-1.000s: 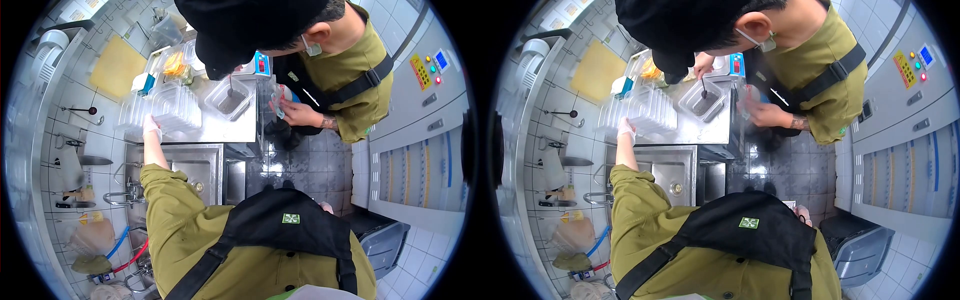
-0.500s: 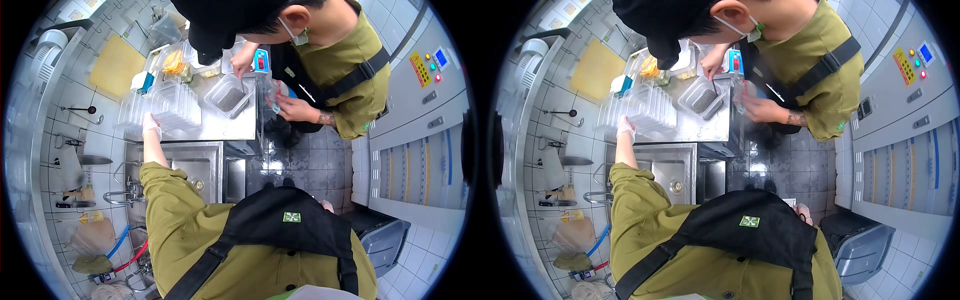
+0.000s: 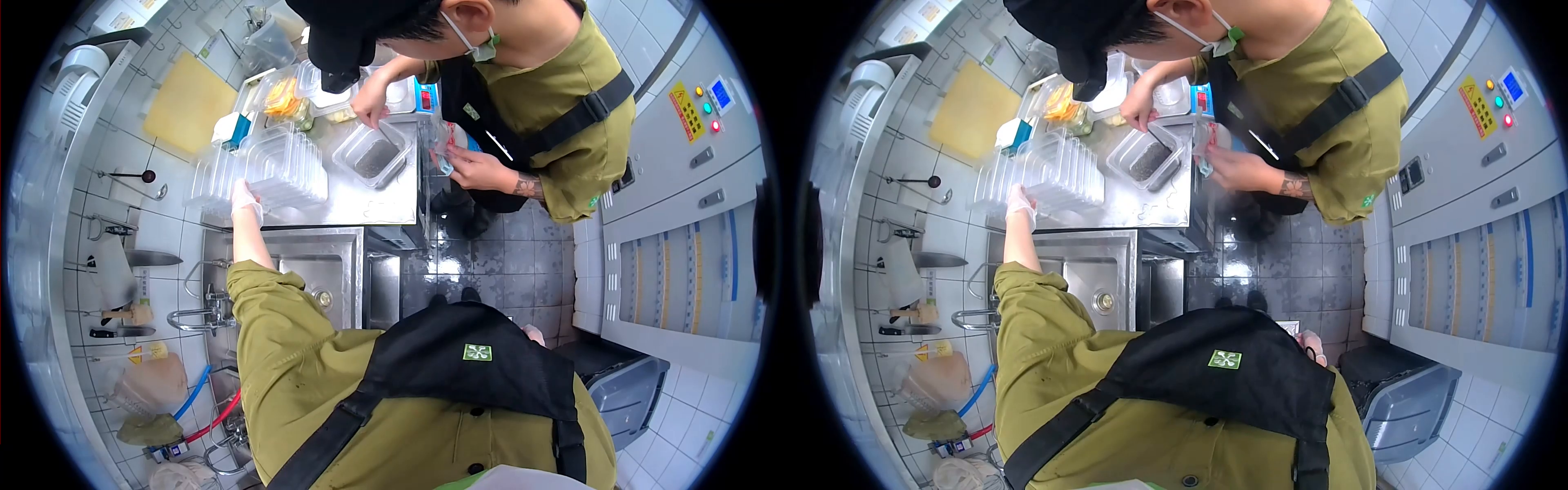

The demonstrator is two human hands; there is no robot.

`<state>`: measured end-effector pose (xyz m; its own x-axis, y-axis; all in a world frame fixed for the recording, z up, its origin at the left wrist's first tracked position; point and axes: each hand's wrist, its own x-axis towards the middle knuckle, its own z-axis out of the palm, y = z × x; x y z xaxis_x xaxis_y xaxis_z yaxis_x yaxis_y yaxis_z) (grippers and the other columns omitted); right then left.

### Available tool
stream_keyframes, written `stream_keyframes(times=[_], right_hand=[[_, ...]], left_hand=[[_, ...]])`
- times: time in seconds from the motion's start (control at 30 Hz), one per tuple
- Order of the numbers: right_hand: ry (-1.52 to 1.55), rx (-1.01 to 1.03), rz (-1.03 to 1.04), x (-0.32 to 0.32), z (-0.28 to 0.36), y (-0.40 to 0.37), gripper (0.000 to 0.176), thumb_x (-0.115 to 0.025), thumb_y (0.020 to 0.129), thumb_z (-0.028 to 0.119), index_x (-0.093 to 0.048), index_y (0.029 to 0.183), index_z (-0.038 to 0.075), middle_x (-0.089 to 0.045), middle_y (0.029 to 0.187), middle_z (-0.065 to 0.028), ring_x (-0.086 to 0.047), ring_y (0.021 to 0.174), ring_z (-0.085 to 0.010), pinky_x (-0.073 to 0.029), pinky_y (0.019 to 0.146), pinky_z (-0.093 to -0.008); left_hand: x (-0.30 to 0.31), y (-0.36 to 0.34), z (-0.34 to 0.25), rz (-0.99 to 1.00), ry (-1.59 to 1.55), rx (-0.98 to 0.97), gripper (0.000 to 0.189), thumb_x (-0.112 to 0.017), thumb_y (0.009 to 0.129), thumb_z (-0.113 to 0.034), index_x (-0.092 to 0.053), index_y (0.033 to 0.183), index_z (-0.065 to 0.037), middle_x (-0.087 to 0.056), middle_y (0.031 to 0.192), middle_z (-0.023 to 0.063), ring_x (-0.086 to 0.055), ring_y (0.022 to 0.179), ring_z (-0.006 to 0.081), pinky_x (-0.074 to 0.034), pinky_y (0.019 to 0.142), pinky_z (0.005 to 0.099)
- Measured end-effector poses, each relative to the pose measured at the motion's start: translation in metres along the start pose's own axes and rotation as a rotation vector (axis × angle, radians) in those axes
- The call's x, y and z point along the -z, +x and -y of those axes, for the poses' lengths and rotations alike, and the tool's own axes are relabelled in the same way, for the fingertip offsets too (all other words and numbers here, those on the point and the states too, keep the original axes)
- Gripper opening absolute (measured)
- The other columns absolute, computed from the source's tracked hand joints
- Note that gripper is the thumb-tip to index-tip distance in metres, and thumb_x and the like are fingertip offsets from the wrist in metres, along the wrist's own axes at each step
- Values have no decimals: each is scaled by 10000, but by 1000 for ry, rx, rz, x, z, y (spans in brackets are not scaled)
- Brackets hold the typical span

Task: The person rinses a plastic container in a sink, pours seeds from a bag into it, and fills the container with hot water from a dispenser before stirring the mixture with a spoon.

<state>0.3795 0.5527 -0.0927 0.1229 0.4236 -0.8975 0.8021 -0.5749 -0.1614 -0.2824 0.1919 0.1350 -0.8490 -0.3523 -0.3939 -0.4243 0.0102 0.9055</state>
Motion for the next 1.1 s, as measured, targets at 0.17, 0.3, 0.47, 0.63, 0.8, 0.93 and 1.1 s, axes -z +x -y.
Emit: stream_keyframes(times=[0.17,0.3,0.47,0.63,0.8,0.93,1.1], right_hand=[[-10,15,36,1,-12,24,255,-449,803,220,-633,872,58,-614,870,-75,-561,815,-194,-415,733,-333],[82,3,59,0,-15,35,223,-445,812,217,-605,839,64,-586,798,-55,-540,732,-175,-407,667,-306],[185,-7,94,-2,-20,44,195,-441,822,214,-571,798,72,-552,709,-30,-513,628,-150,-397,585,-273],[336,-26,136,-1,-12,4,225,-439,828,219,-571,888,49,-573,771,-54,-525,737,-180,-389,686,-299],[-245,141,2,-4,-31,72,264,-556,772,253,-637,947,73,-624,948,-119,-579,934,-239,-419,829,-367],[-780,563,-152,-2,-32,49,178,-571,760,212,-594,710,43,-634,759,-99,-620,753,-211,-471,637,-308],[-687,589,-110,6,-42,34,170,-568,760,212,-608,730,50,-634,765,-119,-622,761,-232,-473,645,-325]], left_hand=[[-3,-12,0,-33,-18,-30,375,-550,696,-406,-530,966,-146,-475,1049,36,-447,853,185,-423,645,316],[-1,-15,-4,-26,11,-3,322,-536,725,-387,-508,956,-165,-473,1024,18,-439,870,172,-425,647,304],[-2,-11,-2,-33,-4,-8,312,-530,728,-380,-510,949,-160,-473,1021,22,-441,868,175,-425,650,305],[1,-8,0,-4,22,-47,375,-520,708,-397,-522,965,-126,-488,1021,51,-451,845,194,-412,648,328],[1,5,4,73,57,-81,292,-487,754,-405,-515,921,-167,-504,885,20,-461,788,152,-392,661,313],[-2,13,10,-24,30,-75,434,-485,708,-454,-536,973,-113,-511,953,55,-454,768,191,-382,614,341],[4,-11,7,-3,66,-52,406,-511,690,-432,-547,942,-116,-500,929,36,-449,732,185,-388,593,340]])
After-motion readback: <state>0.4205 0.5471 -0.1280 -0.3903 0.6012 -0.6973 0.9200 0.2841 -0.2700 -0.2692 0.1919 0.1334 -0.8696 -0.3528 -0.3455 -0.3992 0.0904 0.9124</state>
